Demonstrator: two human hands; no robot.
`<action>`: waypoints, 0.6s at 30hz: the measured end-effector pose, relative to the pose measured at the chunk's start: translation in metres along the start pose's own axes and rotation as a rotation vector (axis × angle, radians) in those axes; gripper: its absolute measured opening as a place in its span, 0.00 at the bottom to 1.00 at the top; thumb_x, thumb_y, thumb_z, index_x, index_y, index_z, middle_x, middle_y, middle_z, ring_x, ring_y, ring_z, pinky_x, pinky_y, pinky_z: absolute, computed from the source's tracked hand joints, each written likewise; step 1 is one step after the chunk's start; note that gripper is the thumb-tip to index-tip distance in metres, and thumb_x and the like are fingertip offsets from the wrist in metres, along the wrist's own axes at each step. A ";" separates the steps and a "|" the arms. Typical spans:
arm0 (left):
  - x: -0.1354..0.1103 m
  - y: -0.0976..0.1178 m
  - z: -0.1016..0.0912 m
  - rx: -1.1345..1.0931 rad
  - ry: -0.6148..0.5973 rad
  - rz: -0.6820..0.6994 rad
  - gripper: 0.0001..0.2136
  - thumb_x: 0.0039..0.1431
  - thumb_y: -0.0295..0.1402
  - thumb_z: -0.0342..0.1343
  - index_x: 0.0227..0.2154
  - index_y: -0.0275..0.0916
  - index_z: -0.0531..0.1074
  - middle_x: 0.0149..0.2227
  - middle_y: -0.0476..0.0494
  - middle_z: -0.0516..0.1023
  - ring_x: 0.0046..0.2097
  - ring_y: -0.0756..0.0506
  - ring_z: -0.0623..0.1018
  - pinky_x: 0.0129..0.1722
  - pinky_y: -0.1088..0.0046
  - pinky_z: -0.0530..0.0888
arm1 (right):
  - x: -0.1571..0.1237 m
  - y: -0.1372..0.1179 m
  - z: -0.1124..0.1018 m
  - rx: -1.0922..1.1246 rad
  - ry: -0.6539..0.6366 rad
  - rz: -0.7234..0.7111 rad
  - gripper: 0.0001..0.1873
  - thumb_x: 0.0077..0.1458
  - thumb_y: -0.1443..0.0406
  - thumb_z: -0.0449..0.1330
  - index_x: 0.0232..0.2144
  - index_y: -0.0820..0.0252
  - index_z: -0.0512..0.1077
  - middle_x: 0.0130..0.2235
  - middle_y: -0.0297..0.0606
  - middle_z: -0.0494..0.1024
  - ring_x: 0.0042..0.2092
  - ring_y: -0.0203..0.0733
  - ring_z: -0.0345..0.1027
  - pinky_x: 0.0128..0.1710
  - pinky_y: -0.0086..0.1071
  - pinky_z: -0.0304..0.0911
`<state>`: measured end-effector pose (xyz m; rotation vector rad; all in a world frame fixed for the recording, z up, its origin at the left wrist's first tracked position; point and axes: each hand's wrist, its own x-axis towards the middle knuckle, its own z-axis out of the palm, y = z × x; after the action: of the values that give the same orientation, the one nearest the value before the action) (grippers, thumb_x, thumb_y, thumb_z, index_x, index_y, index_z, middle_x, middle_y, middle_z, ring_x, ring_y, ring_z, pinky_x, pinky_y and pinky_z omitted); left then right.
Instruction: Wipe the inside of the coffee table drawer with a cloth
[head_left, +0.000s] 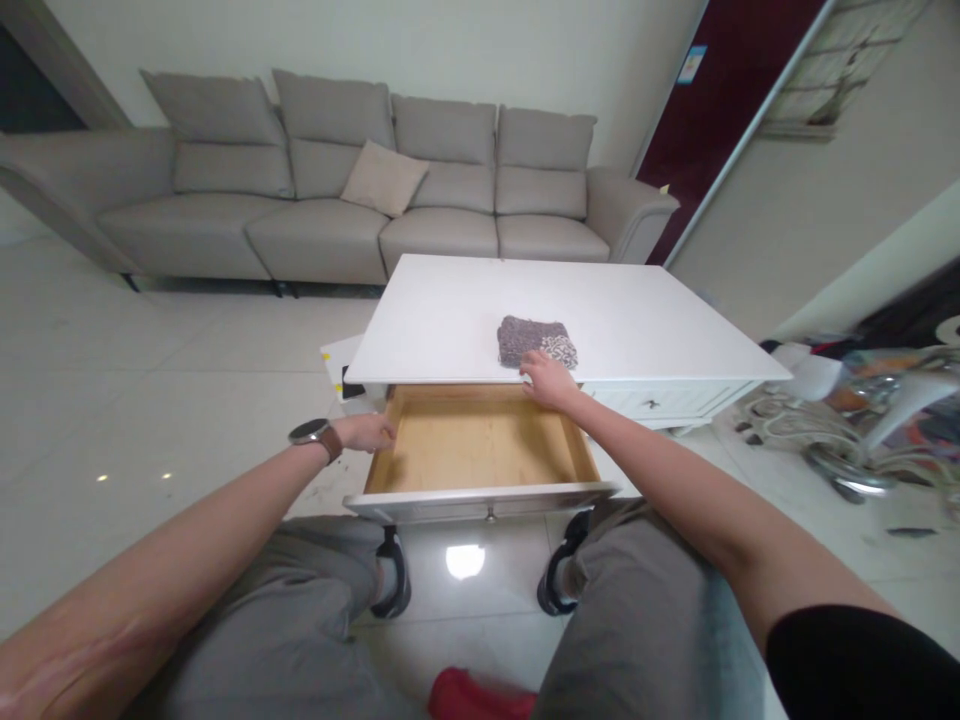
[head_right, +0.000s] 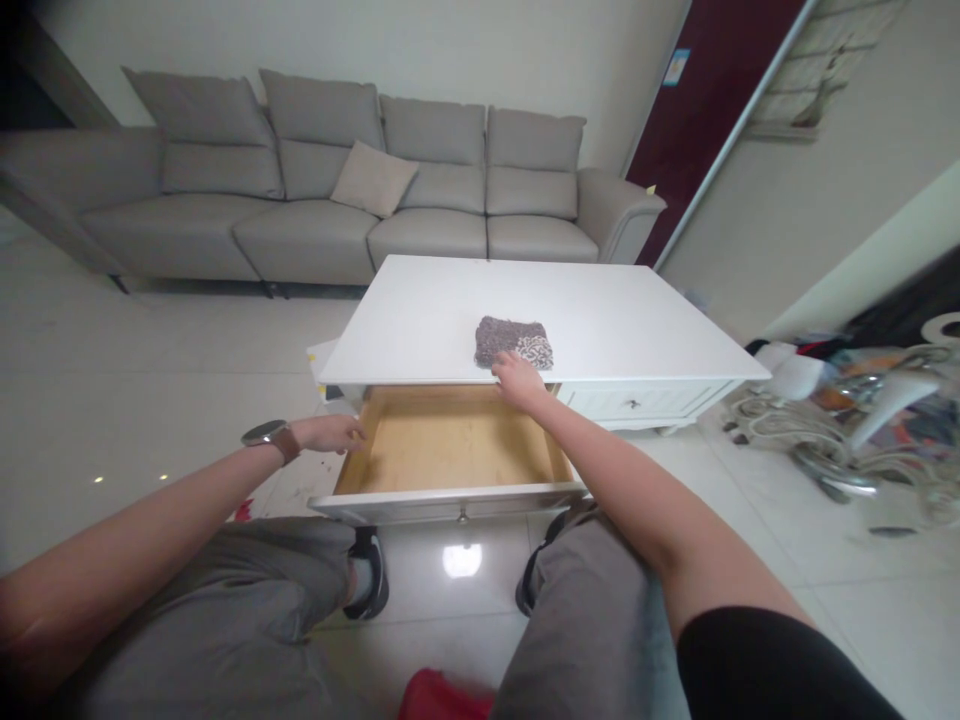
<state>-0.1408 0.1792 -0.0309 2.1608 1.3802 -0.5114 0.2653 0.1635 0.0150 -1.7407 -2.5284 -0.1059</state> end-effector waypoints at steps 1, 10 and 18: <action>0.001 0.000 0.000 0.001 -0.007 0.003 0.22 0.51 0.39 0.54 0.48 0.39 0.80 0.38 0.40 0.85 0.38 0.42 0.83 0.38 0.71 0.75 | 0.003 0.003 0.001 -0.034 -0.007 0.030 0.17 0.60 0.66 0.59 0.50 0.61 0.77 0.65 0.52 0.65 0.66 0.58 0.54 0.61 0.47 0.60; 0.004 0.003 -0.005 -0.029 0.040 0.052 0.22 0.52 0.39 0.55 0.50 0.40 0.80 0.43 0.40 0.85 0.44 0.41 0.82 0.45 0.70 0.75 | 0.025 0.020 0.020 -0.126 -0.155 0.111 0.24 0.59 0.65 0.58 0.57 0.63 0.73 0.71 0.54 0.55 0.70 0.71 0.42 0.67 0.61 0.41; -0.007 0.027 -0.024 -0.104 0.190 0.142 0.19 0.56 0.36 0.54 0.49 0.39 0.80 0.48 0.40 0.84 0.50 0.41 0.81 0.51 0.70 0.73 | 0.034 -0.002 -0.008 0.091 0.080 0.069 0.25 0.63 0.63 0.55 0.60 0.58 0.73 0.53 0.51 0.74 0.54 0.55 0.67 0.57 0.44 0.59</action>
<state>-0.1181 0.1791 -0.0015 2.2476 1.3065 -0.1804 0.2514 0.1932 0.0265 -1.7506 -2.3755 -0.0546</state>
